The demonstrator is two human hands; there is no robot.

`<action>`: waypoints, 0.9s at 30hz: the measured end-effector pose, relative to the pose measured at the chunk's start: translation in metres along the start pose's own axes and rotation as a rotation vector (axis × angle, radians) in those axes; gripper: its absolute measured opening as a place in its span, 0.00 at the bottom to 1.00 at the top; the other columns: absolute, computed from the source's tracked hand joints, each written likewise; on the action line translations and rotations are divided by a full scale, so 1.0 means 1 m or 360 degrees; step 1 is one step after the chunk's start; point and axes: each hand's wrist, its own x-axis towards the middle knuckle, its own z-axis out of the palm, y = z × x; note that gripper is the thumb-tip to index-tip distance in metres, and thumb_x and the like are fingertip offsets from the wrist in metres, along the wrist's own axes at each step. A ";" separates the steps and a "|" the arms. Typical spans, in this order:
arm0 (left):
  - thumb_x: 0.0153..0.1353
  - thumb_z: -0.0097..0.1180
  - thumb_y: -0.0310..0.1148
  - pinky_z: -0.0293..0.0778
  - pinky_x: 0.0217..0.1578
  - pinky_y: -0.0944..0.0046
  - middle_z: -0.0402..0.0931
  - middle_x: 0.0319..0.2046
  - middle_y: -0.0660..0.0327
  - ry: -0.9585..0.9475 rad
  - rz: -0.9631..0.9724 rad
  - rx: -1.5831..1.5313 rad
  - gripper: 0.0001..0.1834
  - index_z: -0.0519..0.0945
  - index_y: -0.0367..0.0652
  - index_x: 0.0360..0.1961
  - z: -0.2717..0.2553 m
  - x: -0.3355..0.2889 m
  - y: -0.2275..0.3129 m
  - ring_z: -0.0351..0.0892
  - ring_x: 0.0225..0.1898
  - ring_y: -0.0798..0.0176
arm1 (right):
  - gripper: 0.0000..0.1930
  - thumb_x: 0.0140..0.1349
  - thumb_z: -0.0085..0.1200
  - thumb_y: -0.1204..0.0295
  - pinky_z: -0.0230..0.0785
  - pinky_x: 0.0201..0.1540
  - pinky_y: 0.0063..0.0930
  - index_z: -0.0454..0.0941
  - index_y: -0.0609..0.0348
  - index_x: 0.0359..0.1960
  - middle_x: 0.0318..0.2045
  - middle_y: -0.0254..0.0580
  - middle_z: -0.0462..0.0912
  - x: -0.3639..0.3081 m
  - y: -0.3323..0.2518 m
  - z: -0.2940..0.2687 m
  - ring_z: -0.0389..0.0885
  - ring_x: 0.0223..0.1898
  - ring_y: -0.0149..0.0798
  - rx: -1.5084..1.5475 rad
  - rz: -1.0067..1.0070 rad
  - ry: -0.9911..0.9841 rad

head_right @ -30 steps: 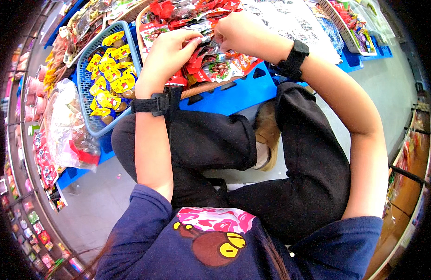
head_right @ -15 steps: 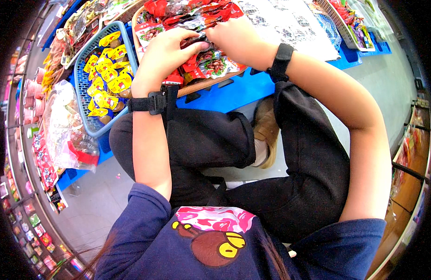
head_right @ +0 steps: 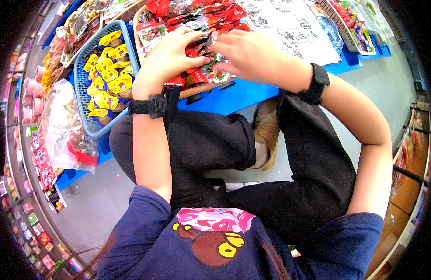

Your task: The person sorts and organizes snack packages by hand, arranging and stacking the pouches neatly in a basket.

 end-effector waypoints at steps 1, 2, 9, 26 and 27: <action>0.45 0.64 0.45 0.72 0.47 0.56 0.74 0.41 0.53 0.0003 -0.0003 0.0000 0.28 0.77 0.43 0.47 0.000 0.000 -0.001 0.74 0.46 0.51 | 0.21 0.51 0.59 0.57 0.72 0.41 0.33 0.75 0.58 0.42 0.35 0.40 0.74 -0.005 -0.005 -0.004 0.74 0.42 0.41 0.0016 0.0009 -0.0281; 0.45 0.64 0.45 0.72 0.46 0.55 0.74 0.41 0.53 0.0005 0.0003 0.0008 0.28 0.77 0.43 0.47 0.000 0.000 -0.001 0.74 0.46 0.50 | 0.21 0.51 0.59 0.57 0.72 0.41 0.33 0.75 0.58 0.42 0.35 0.40 0.74 -0.007 -0.008 -0.007 0.74 0.42 0.41 0.0015 0.0005 -0.0280; 0.45 0.64 0.45 0.71 0.47 0.56 0.74 0.41 0.53 0.0014 0.0017 0.0007 0.28 0.78 0.42 0.47 0.000 -0.001 -0.002 0.74 0.46 0.50 | 0.20 0.49 0.59 0.60 0.73 0.38 0.32 0.74 0.60 0.40 0.35 0.39 0.75 -0.007 -0.008 -0.009 0.72 0.44 0.41 0.0008 -0.0088 -0.0292; 0.49 0.62 0.37 0.72 0.42 0.58 0.78 0.34 0.54 0.0031 -0.0144 -0.0065 0.19 0.80 0.42 0.43 -0.009 -0.001 -0.002 0.77 0.40 0.50 | 0.09 0.58 0.51 0.74 0.70 0.32 0.42 0.71 0.60 0.40 0.30 0.49 0.74 0.021 0.003 -0.041 0.77 0.31 0.53 0.0423 0.0139 -0.0118; 0.51 0.62 0.37 0.73 0.38 0.58 0.79 0.31 0.54 0.0184 -0.0176 -0.0140 0.16 0.81 0.43 0.40 -0.011 -0.001 -0.002 0.79 0.36 0.49 | 0.09 0.58 0.51 0.73 0.70 0.32 0.42 0.71 0.60 0.39 0.31 0.49 0.75 0.023 0.004 -0.045 0.77 0.31 0.53 0.0394 0.0174 0.0003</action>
